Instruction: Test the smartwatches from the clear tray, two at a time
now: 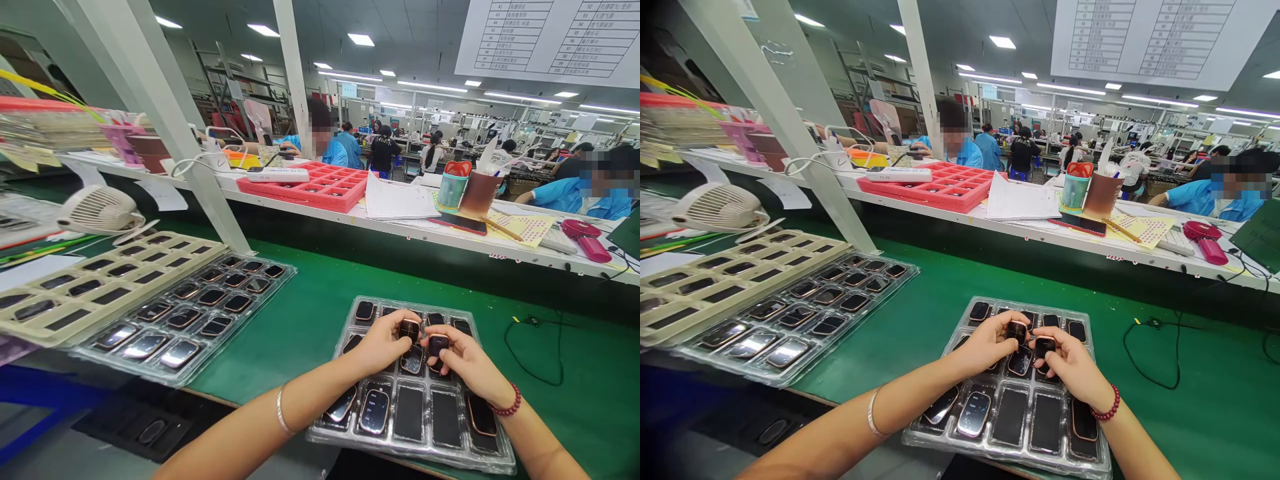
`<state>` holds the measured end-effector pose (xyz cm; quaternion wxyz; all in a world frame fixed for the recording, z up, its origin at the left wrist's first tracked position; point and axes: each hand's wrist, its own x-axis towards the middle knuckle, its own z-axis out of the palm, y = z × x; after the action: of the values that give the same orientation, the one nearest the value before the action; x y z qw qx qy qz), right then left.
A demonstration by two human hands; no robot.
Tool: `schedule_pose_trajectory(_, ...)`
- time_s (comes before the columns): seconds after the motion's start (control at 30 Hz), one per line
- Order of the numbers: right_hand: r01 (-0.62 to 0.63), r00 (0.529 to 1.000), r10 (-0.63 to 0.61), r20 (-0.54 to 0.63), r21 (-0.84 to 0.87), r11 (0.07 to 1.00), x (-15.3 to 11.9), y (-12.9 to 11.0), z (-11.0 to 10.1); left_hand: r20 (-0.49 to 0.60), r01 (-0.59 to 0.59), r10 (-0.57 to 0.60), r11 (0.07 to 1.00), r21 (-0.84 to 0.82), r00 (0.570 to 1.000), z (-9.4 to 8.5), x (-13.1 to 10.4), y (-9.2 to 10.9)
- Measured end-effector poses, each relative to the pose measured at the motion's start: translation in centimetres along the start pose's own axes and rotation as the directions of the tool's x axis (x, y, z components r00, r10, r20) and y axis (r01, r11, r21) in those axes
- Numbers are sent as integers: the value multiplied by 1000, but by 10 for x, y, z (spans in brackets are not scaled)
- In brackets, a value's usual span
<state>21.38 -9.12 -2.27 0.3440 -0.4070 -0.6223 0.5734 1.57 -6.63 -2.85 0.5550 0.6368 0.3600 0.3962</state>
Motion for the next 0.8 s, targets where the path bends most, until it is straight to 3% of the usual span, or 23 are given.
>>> schedule_pose_trajectory(0.17,-6,999,8,-35,45,999,2,1,-1,10,-9,8,999,49,1000,0,-1,2)
schedule_pose_trajectory(0.4,-15,1000,15,9,29,999,1,2,-1,-6,103,-104,990,-100,995,2,0,7)
schedule_pose_trajectory(0.6,-8,1000,8,16,11,1000,1,5,-3,12,83,-82,987,-137,997,2,1,1)
schedule_pose_trajectory(0.8,-10,1000,9,5,25,1000,2,3,-2,19,48,-47,998,-48,999,1,-1,5)
